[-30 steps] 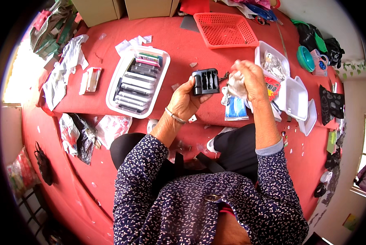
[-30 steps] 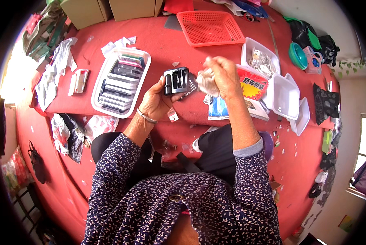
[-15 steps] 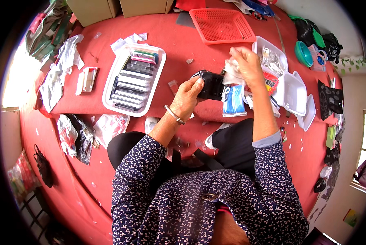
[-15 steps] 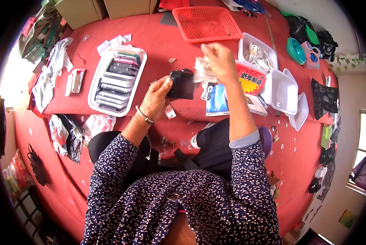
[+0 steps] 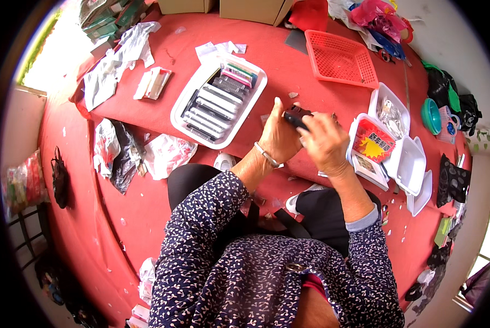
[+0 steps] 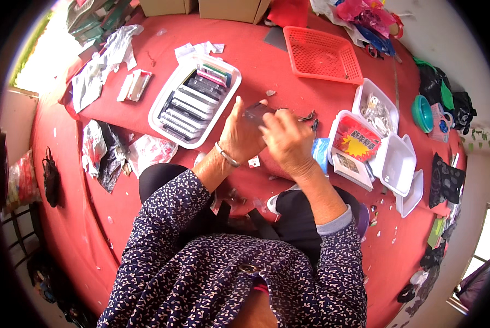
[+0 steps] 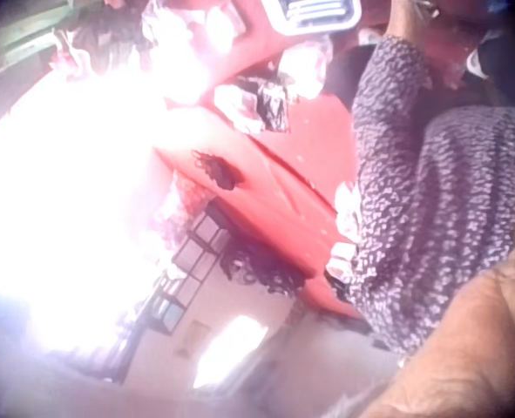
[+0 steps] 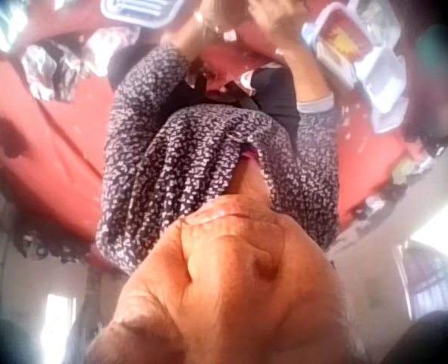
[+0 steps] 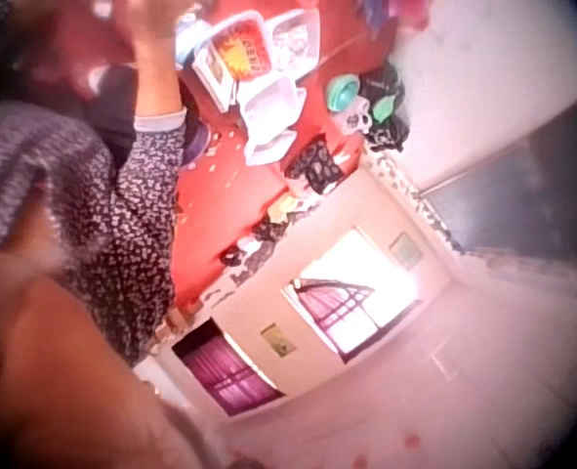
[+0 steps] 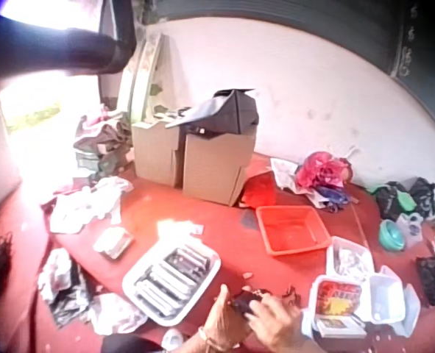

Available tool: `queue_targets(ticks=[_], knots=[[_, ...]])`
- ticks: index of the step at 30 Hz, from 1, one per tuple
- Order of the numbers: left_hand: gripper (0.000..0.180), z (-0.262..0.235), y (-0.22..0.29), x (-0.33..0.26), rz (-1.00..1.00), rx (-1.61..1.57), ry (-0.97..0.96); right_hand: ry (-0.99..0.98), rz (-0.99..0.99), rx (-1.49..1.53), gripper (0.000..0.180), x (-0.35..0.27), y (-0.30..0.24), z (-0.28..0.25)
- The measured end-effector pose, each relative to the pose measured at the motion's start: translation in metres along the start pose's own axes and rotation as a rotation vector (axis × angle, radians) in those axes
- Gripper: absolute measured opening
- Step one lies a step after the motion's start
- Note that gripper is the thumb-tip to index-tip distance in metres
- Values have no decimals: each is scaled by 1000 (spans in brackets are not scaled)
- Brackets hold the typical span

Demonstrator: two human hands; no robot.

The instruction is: The person sits on a red floor mat and sorts various small items, including batteries, a calculator, a phone, and a pink device, into a white plastic container. They handle each item individually, inspecting them before placing them into the container or a red basket.

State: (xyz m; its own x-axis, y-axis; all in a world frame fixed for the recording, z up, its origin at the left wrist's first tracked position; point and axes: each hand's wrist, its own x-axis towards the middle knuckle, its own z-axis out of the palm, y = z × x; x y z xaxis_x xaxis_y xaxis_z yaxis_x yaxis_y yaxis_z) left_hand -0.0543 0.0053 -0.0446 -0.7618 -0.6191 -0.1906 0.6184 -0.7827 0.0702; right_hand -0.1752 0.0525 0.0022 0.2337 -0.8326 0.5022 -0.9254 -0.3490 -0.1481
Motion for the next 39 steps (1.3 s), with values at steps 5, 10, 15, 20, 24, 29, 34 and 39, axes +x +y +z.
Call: queue_targets(ticks=[5, 10, 15, 20, 24, 29, 34, 39], knots=[[56, -3, 7, 1, 23, -143, -97, -135, 95, 469, 21, 15, 5, -22], [47, 10, 1, 0, -63, -209, -80, 333, 635, 737, 9, 36, 9, -49], [37, -2, -16, 11, -136, -155, 39, 26, -133, 145, 15, 28, -8, -8], [45, 4, -13, -5, -225, 16, -60, 0, 189, 105, 29, 35, 36, 1], [45, 9, -12, 1, -204, -122, -72, 208, 443, -238, 19, 18, 99, -17], [44, 7, 4, 7, 130, -123, 264, -59, 375, 513, 26, 24, 54, -24], [44, -27, -3, 11, 116, 5, 287, -358, 117, 283, 35, 11, 4, -6], [39, -17, -5, 1, 130, 12, 238, -277, 147, 164, 25, 16, 11, 3]])
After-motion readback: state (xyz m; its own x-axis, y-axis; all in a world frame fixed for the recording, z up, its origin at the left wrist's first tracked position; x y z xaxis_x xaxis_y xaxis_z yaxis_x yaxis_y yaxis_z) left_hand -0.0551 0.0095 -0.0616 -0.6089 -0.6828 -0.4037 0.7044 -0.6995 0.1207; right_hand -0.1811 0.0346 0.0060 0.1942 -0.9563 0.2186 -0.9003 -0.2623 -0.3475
